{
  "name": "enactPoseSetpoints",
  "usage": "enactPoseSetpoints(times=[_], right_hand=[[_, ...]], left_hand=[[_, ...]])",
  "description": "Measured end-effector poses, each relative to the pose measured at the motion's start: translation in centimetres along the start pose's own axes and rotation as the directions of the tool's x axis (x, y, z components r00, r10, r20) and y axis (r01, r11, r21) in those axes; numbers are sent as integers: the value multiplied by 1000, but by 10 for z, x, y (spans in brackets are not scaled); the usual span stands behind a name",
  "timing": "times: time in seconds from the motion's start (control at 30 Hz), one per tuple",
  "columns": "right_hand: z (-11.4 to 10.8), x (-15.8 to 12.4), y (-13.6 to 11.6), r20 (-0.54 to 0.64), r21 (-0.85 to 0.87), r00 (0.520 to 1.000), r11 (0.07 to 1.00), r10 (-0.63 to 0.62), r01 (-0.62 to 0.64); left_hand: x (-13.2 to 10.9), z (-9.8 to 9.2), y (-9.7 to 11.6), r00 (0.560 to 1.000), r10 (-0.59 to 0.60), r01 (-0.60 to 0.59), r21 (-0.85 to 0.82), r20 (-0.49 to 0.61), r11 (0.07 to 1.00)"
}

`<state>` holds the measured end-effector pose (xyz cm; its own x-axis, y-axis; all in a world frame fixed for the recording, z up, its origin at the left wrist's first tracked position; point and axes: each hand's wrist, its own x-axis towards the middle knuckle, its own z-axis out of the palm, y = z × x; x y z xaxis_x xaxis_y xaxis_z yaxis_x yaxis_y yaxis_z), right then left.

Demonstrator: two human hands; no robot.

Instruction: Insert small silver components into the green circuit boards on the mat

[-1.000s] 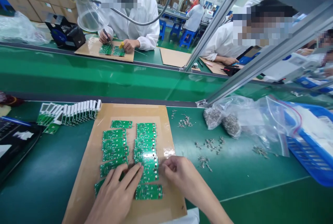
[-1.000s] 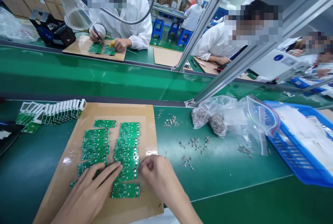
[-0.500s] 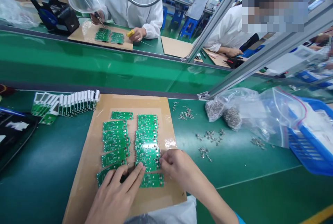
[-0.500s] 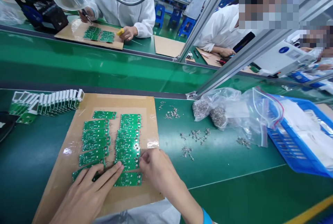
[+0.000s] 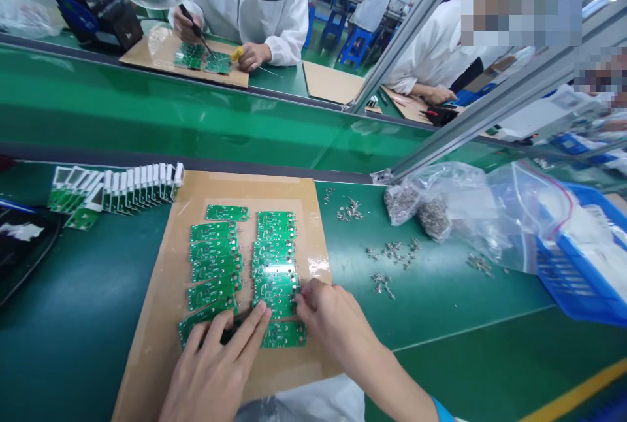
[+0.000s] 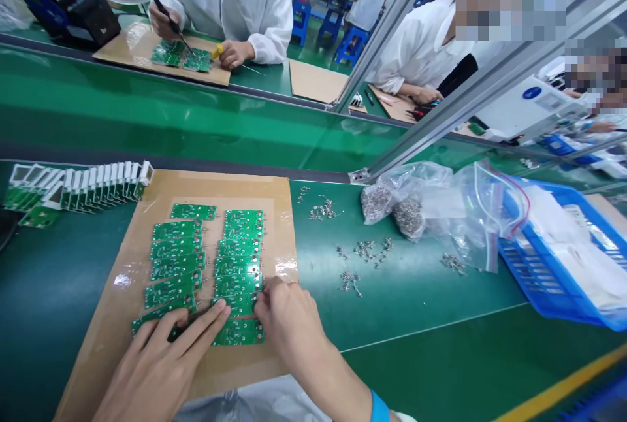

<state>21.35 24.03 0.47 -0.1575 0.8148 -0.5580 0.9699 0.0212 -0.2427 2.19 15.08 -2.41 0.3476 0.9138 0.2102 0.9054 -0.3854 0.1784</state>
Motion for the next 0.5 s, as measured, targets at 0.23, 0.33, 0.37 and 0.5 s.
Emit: enactPoseSetpoints(times=[0.23,0.33,0.37,0.5], right_hand=[[-2,-1,3,-41,104,997,992,-69,73],[-9,-3,8,-72,131,994,987,-81,90],[-11,-3,9,-89,130,993,988,-74,85],[-18,3,11,-184,165,978,978,-96,127]], left_hand=[[4,-1,-4,997,37,-38,-2,-66,999],[9,-3,-7,995,60,-62,-17,-85,998],[11,-4,-8,994,66,-68,-23,-92,997],[22,-6,-6,992,71,-73,-13,-107,997]])
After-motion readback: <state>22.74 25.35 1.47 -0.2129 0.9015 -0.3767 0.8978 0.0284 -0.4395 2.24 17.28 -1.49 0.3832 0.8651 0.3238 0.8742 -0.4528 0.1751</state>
